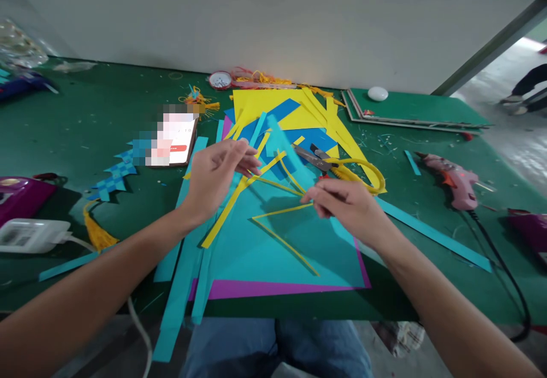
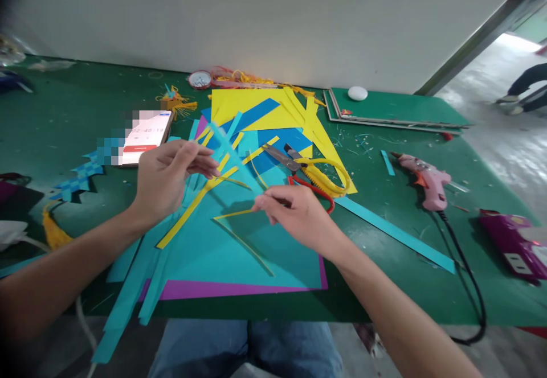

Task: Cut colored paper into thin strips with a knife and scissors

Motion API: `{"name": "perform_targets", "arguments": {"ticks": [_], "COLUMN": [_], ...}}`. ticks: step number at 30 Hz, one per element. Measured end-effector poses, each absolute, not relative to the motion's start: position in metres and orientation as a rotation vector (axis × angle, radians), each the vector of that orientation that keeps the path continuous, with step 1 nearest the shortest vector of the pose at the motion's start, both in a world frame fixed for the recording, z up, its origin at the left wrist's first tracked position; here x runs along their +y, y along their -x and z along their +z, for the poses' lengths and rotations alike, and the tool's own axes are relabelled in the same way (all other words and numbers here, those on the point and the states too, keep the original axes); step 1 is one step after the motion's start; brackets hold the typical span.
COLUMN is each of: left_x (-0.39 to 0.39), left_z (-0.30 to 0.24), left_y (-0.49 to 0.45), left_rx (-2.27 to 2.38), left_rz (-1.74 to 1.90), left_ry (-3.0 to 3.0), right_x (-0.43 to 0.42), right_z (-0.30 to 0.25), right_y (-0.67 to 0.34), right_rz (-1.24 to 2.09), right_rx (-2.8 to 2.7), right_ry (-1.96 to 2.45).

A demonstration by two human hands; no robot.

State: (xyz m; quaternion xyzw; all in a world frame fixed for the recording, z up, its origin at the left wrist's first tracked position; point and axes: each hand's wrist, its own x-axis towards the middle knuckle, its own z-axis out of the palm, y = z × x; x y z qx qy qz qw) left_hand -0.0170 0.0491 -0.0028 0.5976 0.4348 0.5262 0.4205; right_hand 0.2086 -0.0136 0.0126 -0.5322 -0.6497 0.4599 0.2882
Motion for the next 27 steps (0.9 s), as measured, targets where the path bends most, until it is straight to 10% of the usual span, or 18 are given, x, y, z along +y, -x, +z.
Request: {"name": "perform_targets", "arguments": {"ticks": [14,27], "left_x": [0.067,0.084], "left_z": [-0.026,-0.025], "left_y": [0.029,0.048], "left_rx": [0.927,1.346], "left_rz": [0.686,0.769], "left_ry": [-2.613,-2.688], "right_x": [-0.001,0.001], "right_z": [0.000,0.007], "right_y": [-0.219,-0.226], "right_rz": [0.481,0.499], "right_rx": [-1.991,-1.818], "right_ry": [1.509,1.580]}}
